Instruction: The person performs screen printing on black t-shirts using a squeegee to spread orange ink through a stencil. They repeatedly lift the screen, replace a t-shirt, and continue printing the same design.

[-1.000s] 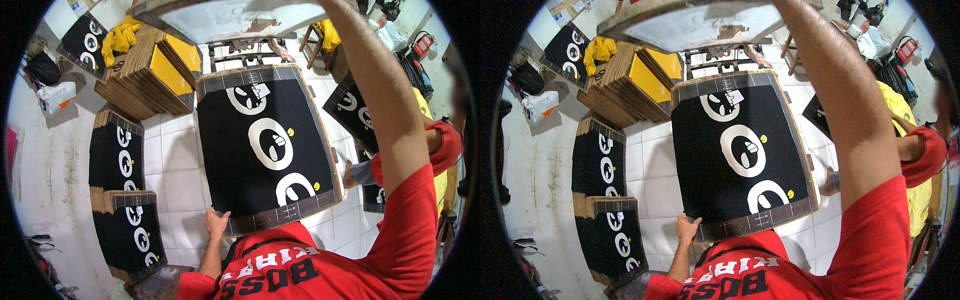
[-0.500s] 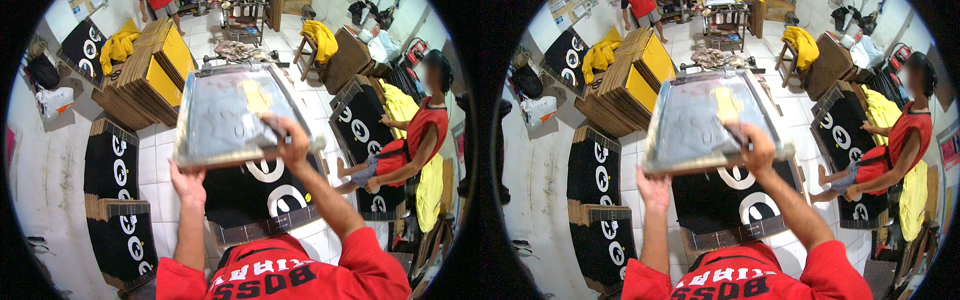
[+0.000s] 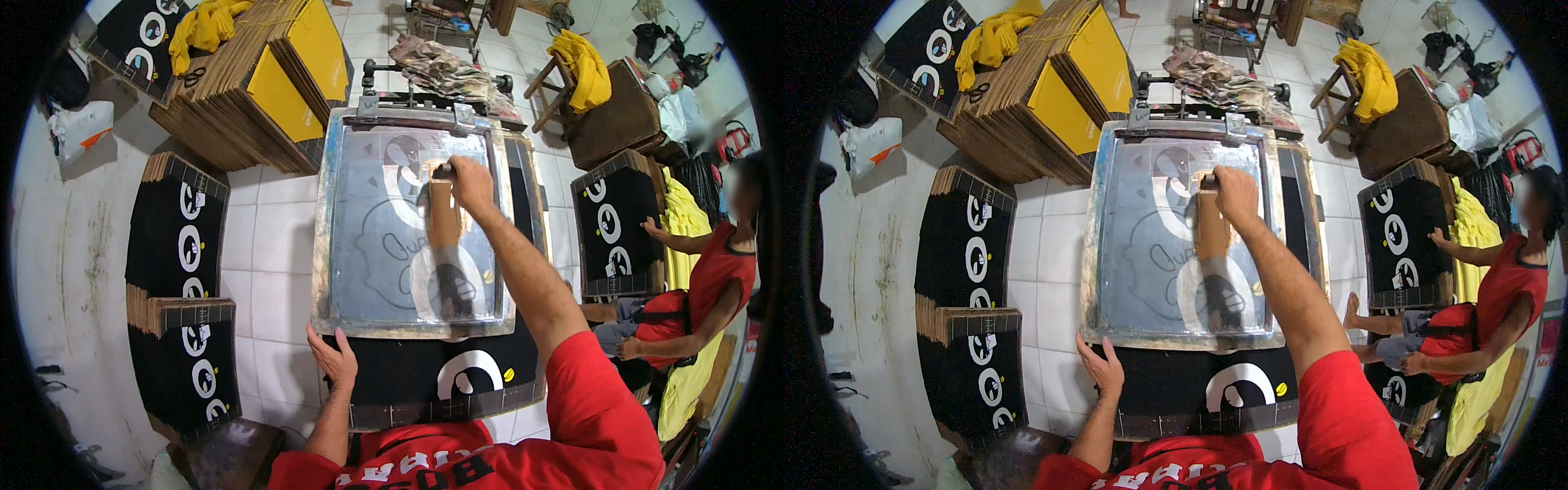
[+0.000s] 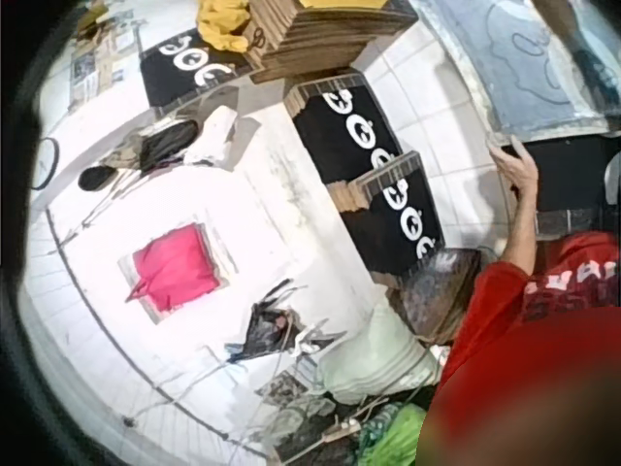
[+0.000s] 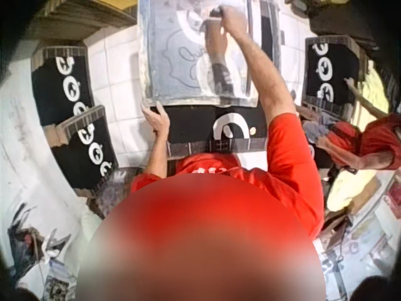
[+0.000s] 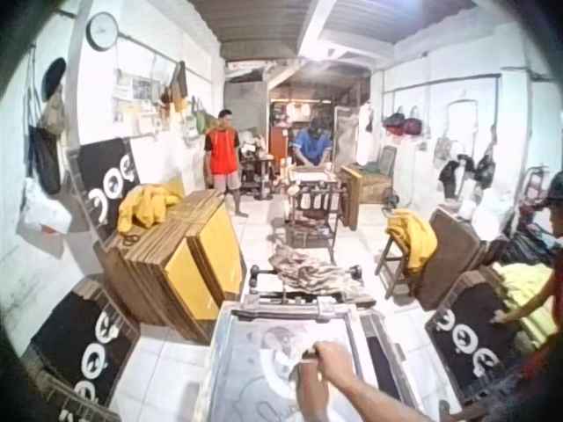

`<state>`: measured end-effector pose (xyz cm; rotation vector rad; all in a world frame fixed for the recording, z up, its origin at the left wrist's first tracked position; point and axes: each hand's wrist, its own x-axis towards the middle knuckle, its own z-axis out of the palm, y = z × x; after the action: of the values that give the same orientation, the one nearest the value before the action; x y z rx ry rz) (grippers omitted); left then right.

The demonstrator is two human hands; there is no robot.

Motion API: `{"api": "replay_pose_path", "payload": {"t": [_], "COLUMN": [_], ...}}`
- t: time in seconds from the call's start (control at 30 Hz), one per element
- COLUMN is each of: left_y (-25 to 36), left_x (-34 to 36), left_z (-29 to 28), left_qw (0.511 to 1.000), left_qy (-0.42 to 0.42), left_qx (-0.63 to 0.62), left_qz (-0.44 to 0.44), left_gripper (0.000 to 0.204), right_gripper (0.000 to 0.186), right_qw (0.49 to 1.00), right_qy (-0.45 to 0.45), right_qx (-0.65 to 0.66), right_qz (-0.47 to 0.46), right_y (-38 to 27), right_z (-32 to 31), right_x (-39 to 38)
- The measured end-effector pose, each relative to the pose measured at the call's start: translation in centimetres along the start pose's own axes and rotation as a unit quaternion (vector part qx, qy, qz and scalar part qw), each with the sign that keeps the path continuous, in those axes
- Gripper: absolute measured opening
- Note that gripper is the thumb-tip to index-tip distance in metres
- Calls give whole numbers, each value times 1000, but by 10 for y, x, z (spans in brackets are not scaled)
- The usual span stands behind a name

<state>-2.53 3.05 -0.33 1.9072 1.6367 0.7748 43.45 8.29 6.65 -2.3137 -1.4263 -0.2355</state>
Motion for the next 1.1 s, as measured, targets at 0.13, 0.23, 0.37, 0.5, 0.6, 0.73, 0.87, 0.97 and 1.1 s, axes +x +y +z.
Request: {"api": "replay_pose_path", "payload": {"t": [0.13,0.23,0.37,0.5,0.6,0.73,0.87,0.97,1.1], "left_y": [2,2,3,1,-1,-2,0,1,1], "left_x": [-3,-3,-2,-4,-6,-6,-4,-5,-5], "left_z": [9,8,8,8,9,9,10,10,9], "left_qw": [997,996,996,995,994,993,992,994,998], "left_qy": [5,-15,-10,-29,-32,-31,-28,-16,-1], "left_qx": [74,86,85,97,102,112,125,108,56], "left_qz": [9,-8,1,1,0,-7,5,14,-5], "left_gripper": [73,73,75,75,74,77,78,77,69], "right_gripper": [23,23,18,21,16,19,18,17,22], "right_qw": [999,998,997,991,984,999,998,997,994], "right_qy": [-17,-45,-70,-122,-176,-33,-54,-61,-93], "right_qx": [-46,-35,-5,-11,-13,-30,-19,-17,-49], "right_qz": [-20,-19,-23,-46,2,-17,-26,-36,-29], "right_y": [15,15,-7,-20,-4,20,18,-2,-31], "right_z": [28,33,4,-25,-16,19,22,0,-24], "right_x": [42,33,-34,-67,-23,41,21,-35,-109]}}
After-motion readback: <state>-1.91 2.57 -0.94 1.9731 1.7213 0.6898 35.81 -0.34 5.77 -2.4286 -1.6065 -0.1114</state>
